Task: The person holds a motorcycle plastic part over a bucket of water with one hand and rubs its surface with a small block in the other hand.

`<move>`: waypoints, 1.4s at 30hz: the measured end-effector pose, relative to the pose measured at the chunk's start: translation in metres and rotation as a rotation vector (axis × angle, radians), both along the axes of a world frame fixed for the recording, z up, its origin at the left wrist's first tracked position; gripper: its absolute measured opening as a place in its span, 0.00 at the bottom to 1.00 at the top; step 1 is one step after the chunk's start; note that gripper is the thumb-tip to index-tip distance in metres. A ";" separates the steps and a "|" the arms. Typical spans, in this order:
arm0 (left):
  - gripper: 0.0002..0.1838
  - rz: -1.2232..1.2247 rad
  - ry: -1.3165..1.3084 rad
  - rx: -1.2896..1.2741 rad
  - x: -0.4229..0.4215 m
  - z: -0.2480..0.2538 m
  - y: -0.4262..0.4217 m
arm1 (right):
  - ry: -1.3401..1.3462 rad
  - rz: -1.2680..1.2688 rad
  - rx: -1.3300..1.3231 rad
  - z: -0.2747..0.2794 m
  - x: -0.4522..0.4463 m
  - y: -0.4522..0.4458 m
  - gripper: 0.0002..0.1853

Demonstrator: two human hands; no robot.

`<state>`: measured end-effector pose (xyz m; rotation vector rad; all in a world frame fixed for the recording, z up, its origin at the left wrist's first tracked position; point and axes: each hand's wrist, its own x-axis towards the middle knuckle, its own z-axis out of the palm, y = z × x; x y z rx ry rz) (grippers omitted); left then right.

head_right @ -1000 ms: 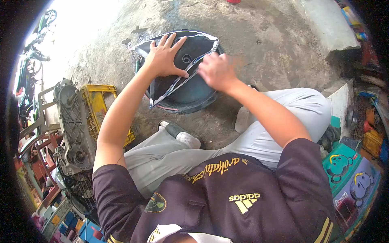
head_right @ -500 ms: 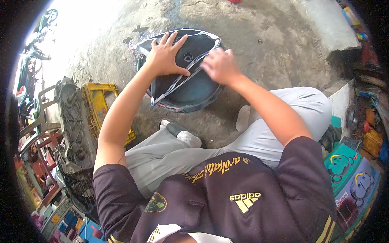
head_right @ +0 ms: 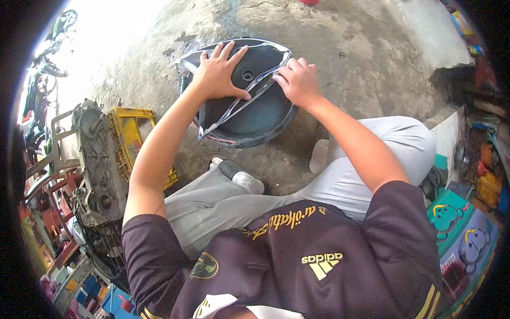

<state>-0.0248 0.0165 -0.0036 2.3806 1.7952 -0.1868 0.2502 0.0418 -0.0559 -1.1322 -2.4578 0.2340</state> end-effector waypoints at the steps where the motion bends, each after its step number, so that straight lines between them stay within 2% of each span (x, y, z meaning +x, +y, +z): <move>1: 0.77 -0.004 -0.002 0.003 0.000 -0.001 0.001 | 0.009 0.003 0.010 0.000 0.000 0.000 0.10; 2: 0.77 -0.008 -0.005 0.006 0.001 -0.002 0.002 | 0.006 -0.002 0.013 0.000 -0.001 -0.003 0.10; 5: 0.77 -0.009 -0.009 0.007 -0.001 -0.004 0.002 | -0.095 0.229 0.039 0.010 -0.013 -0.026 0.11; 10: 0.77 -0.001 0.006 0.007 0.001 -0.003 0.001 | -0.033 0.220 -0.017 0.016 -0.011 -0.022 0.11; 12: 0.76 0.001 0.001 0.004 0.001 -0.002 0.001 | -0.066 0.095 -0.017 0.011 -0.006 -0.008 0.11; 14: 0.76 -0.004 -0.004 0.001 -0.001 -0.002 0.000 | 0.023 -0.030 0.036 0.001 0.008 0.020 0.12; 16: 0.76 -0.006 -0.001 -0.005 0.000 -0.002 0.001 | -0.072 -0.079 -0.003 0.007 0.013 0.026 0.12; 20: 0.77 -0.007 0.008 -0.009 0.000 -0.001 0.001 | -0.057 0.191 -0.012 0.014 -0.013 -0.018 0.10; 22: 0.77 -0.007 0.003 0.004 0.000 -0.002 0.001 | -0.092 0.229 0.013 0.022 -0.014 -0.020 0.09; 23: 0.77 -0.008 0.003 -0.002 0.000 -0.003 0.001 | -0.091 0.228 0.007 0.016 -0.011 -0.013 0.09; 25: 0.78 -0.009 0.005 0.018 0.000 -0.003 0.000 | 0.033 0.013 0.061 0.005 -0.001 0.011 0.10; 28: 0.77 -0.008 0.008 0.009 0.000 -0.004 0.001 | -0.014 0.029 0.088 0.008 0.006 0.011 0.11; 32: 0.77 -0.013 0.011 0.002 -0.001 -0.003 0.002 | -0.001 0.186 0.150 0.010 -0.001 -0.002 0.12; 33: 0.78 -0.012 0.006 0.012 -0.001 -0.004 0.002 | 0.002 0.186 0.147 0.008 0.000 0.003 0.12; 35: 0.78 -0.011 -0.002 0.015 -0.001 -0.005 -0.002 | 0.031 -0.015 0.097 0.001 0.006 0.019 0.11; 39: 0.78 -0.010 -0.004 0.010 0.001 -0.001 0.001 | 0.025 0.155 0.072 -0.001 -0.003 -0.005 0.11; 42: 0.78 -0.004 0.001 -0.001 0.000 -0.002 0.002 | 0.023 0.139 0.093 0.006 -0.001 0.001 0.11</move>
